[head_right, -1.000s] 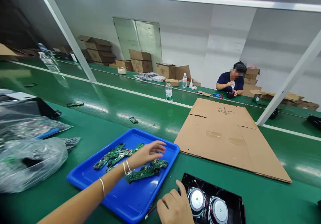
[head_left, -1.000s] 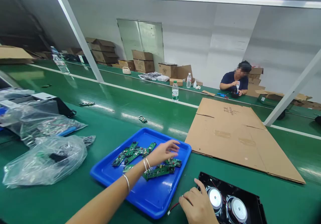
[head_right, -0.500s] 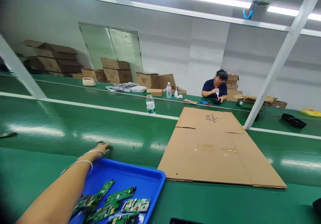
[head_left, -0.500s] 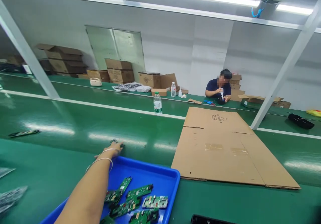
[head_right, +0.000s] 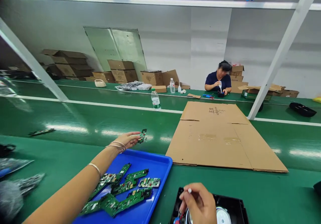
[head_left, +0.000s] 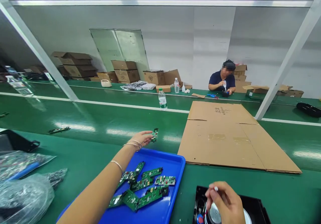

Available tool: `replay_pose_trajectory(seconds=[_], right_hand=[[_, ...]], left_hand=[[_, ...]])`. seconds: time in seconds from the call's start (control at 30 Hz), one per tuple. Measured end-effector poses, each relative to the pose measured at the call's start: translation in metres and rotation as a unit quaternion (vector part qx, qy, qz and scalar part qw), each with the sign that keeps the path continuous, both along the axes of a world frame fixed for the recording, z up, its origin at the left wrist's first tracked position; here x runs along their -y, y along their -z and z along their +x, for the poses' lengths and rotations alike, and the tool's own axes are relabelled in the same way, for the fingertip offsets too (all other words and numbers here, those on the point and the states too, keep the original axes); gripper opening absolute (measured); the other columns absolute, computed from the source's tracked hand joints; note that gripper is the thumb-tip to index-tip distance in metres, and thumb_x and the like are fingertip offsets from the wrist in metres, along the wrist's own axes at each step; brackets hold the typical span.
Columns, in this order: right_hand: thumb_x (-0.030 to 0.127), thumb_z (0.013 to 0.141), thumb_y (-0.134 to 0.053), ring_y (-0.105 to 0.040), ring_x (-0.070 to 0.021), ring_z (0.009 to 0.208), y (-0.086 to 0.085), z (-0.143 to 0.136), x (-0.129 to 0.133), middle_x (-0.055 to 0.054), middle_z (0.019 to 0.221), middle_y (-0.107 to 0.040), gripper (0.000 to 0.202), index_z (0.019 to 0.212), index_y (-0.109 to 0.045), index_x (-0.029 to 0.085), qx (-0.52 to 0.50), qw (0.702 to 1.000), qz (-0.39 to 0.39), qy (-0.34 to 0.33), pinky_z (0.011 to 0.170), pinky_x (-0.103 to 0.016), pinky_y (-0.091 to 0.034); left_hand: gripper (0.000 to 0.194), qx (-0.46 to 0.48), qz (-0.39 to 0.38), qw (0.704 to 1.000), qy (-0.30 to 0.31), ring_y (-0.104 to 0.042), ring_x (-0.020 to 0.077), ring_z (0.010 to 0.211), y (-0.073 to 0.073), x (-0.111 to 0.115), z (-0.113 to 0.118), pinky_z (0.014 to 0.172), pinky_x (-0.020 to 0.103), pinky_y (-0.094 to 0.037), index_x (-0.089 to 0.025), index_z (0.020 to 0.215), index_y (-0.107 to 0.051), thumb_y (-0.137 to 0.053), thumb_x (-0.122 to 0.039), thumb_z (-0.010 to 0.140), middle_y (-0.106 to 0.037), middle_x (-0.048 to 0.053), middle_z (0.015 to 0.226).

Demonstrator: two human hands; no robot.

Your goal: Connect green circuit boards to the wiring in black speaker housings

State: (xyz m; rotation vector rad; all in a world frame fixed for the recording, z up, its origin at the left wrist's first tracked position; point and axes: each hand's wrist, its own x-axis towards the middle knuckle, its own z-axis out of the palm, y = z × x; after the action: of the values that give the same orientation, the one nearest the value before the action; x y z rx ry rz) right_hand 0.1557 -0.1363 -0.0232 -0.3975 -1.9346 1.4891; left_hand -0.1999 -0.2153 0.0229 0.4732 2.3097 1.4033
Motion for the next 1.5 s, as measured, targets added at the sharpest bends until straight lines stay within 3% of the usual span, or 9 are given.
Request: replay_pose_trajectory(seconds=[0.1, 0.17, 0.3, 0.43, 0.7, 0.87, 1.07, 1.3, 1.5], right_hand=[[0.043, 0.08, -0.056, -0.055, -0.0119, 0.047, -0.017, -0.008, -0.011, -0.006, 0.067, -0.065, 0.03, 0.082, -0.066, 0.015, 0.027, 0.995, -0.095, 0.013, 0.041, -0.023, -0.046], [0.038, 0.077, -0.058, -0.052, -0.0104, 0.044, -0.026, -0.01, -0.013, -0.004, 0.063, -0.064, 0.025, 0.08, -0.066, 0.014, 0.064, 0.995, -0.08, 0.008, 0.04, -0.021, -0.043], [0.023, 0.078, -0.052, -0.054, -0.0119, 0.053, -0.031, -0.01, -0.01, -0.001, 0.062, -0.062, 0.014, 0.071, -0.062, 0.017, 0.083, 0.993, 0.08, 0.035, 0.05, -0.022, -0.044], [0.017, 0.082, -0.047, -0.054, -0.0123, 0.058, -0.023, -0.01, -0.008, -0.002, 0.066, -0.061, 0.017, 0.072, -0.061, 0.017, 0.041, 0.973, 0.221, 0.061, 0.053, -0.023, -0.044], [0.016, 0.089, -0.042, -0.051, -0.0136, 0.062, -0.02, -0.011, -0.005, -0.003, 0.066, -0.057, 0.022, 0.075, -0.059, 0.018, -0.036, 0.929, 0.354, 0.101, 0.056, -0.024, -0.044], [0.011, 0.089, -0.039, -0.046, -0.0135, 0.06, -0.024, -0.008, -0.003, -0.003, 0.065, -0.055, 0.027, 0.072, -0.059, 0.017, -0.016, 0.887, 0.449, 0.106, 0.053, -0.023, -0.04], [0.009, 0.089, -0.037, -0.039, -0.014, 0.056, -0.031, -0.005, -0.005, -0.003, 0.06, -0.051, 0.03, 0.068, -0.057, 0.016, 0.006, 0.832, 0.548, 0.084, 0.046, -0.025, -0.03], [0.009, 0.091, -0.035, -0.04, -0.0137, 0.058, -0.027, -0.003, -0.002, -0.002, 0.062, -0.05, 0.03, 0.068, -0.054, 0.017, 0.038, 0.85, 0.517, 0.092, 0.049, -0.025, -0.031], [0.008, 0.09, -0.035, -0.038, -0.0141, 0.057, -0.03, -0.003, -0.006, -0.003, 0.061, -0.05, 0.029, 0.072, -0.057, 0.015, 0.02, 0.844, 0.533, 0.054, 0.049, -0.025, -0.032]], left_hand=[[0.017, 0.106, 0.072, 0.989, 0.076, -0.063, 0.0145, 0.064, 0.0, 0.001, 0.066, 0.063, 0.03, -0.052, -0.012, 0.085, -0.062, -0.066, -0.025, 0.074, -0.067, 0.005, 0.074], [0.023, 0.162, 0.119, 0.972, 0.119, -0.064, 0.016, 0.065, 0.005, 0.006, 0.117, 0.065, 0.031, -0.051, -0.013, 0.083, -0.064, -0.073, -0.025, 0.064, -0.068, 0.006, 0.073], [0.041, 0.216, 0.175, 0.948, 0.156, -0.064, 0.019, 0.075, 0.019, 0.015, 0.204, 0.066, 0.03, -0.05, -0.016, 0.09, -0.062, -0.075, -0.037, 0.057, -0.068, 0.007, 0.086], [0.038, 0.143, 0.232, 0.956, 0.108, -0.06, 0.0191, 0.086, 0.031, 0.019, 0.247, 0.077, 0.031, -0.047, -0.019, 0.086, -0.054, -0.07, -0.044, 0.062, -0.062, 0.003, 0.087], [0.032, 0.069, 0.246, 0.962, 0.098, -0.059, 0.0165, 0.075, 0.037, 0.026, 0.263, 0.072, 0.03, -0.048, -0.022, 0.081, -0.047, -0.067, -0.042, 0.066, -0.057, -0.002, 0.072], [0.049, 0.153, 0.287, 0.939, 0.112, -0.064, 0.0192, 0.082, 0.033, 0.025, 0.261, 0.077, 0.032, -0.05, -0.022, 0.095, -0.046, -0.074, -0.038, 0.059, -0.067, 0.002, 0.083], [0.039, 0.127, 0.249, 0.954, 0.106, -0.066, 0.0245, 0.081, 0.03, 0.03, 0.257, 0.075, 0.036, -0.054, -0.019, 0.088, -0.064, -0.075, -0.039, 0.057, -0.072, 0.005, 0.084], [0.023, -0.101, 0.203, 0.967, 0.113, -0.065, 0.025, 0.087, 0.032, 0.034, 0.266, 0.079, 0.035, -0.052, -0.027, 0.093, -0.071, -0.064, -0.029, 0.071, -0.072, 0.004, 0.094], [0.026, -0.172, 0.217, 0.949, 0.152, -0.066, 0.0226, 0.083, 0.032, 0.037, 0.263, 0.075, 0.031, -0.053, -0.029, 0.099, -0.07, -0.059, -0.02, 0.076, -0.072, 0.003, 0.093]])
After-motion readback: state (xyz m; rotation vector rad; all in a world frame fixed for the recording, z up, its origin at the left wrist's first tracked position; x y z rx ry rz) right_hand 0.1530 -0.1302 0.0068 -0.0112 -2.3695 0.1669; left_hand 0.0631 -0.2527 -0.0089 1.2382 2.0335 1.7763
